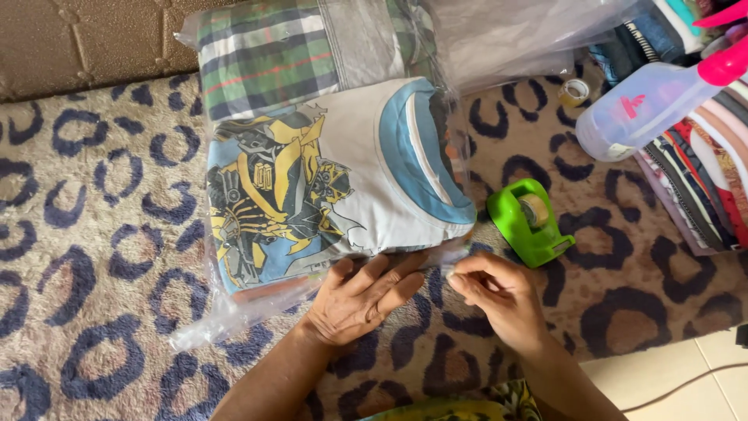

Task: The person folds a stack of clothes, including a t-shirt and a plaid shirt, and places them into a clear plastic bag. They then use a green tape dispenser to apply clear tape to seal the bag closed.

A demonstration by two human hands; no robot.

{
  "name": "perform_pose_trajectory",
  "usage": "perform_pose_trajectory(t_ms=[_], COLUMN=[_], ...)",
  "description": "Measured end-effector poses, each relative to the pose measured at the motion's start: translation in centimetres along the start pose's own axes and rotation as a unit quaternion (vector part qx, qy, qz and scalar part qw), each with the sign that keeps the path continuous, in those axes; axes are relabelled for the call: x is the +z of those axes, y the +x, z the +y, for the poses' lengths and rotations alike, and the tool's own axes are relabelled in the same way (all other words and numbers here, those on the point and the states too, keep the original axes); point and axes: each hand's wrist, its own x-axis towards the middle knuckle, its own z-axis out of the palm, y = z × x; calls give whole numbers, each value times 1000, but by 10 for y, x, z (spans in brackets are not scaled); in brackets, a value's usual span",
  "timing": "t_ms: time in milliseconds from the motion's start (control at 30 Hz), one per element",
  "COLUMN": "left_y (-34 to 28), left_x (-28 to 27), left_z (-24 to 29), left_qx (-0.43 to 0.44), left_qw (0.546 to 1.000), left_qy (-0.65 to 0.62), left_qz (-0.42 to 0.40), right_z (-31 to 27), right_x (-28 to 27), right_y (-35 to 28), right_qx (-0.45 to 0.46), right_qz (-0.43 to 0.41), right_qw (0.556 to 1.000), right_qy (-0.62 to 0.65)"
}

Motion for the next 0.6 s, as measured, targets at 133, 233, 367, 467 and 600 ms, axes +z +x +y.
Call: perform_pose_trajectory(t_ms=[133, 233, 367, 467, 600], left_y=[8, 4, 13, 14, 11], left_x=[-6, -4, -13, -15, -12], left_z=[-2, -2, -4, -4, -4], left_qx=[1, 2, 5, 4, 3], left_qw=[1000, 1000, 997, 996, 998], left_qy=[12, 24, 69, 85, 60], left_qz=[8, -6, -24, -41, -27], right_z=[9, 11, 4, 5, 10], right_x=[9, 9, 9, 10, 12], right_y=[4, 7, 10, 9, 7], right_qx=[112, 94, 78, 83, 71], right_qz=[55, 49, 36, 37, 53], right_qw=[992, 994, 996, 996, 996], right_qy=[-6, -14, -19, -25, -27])
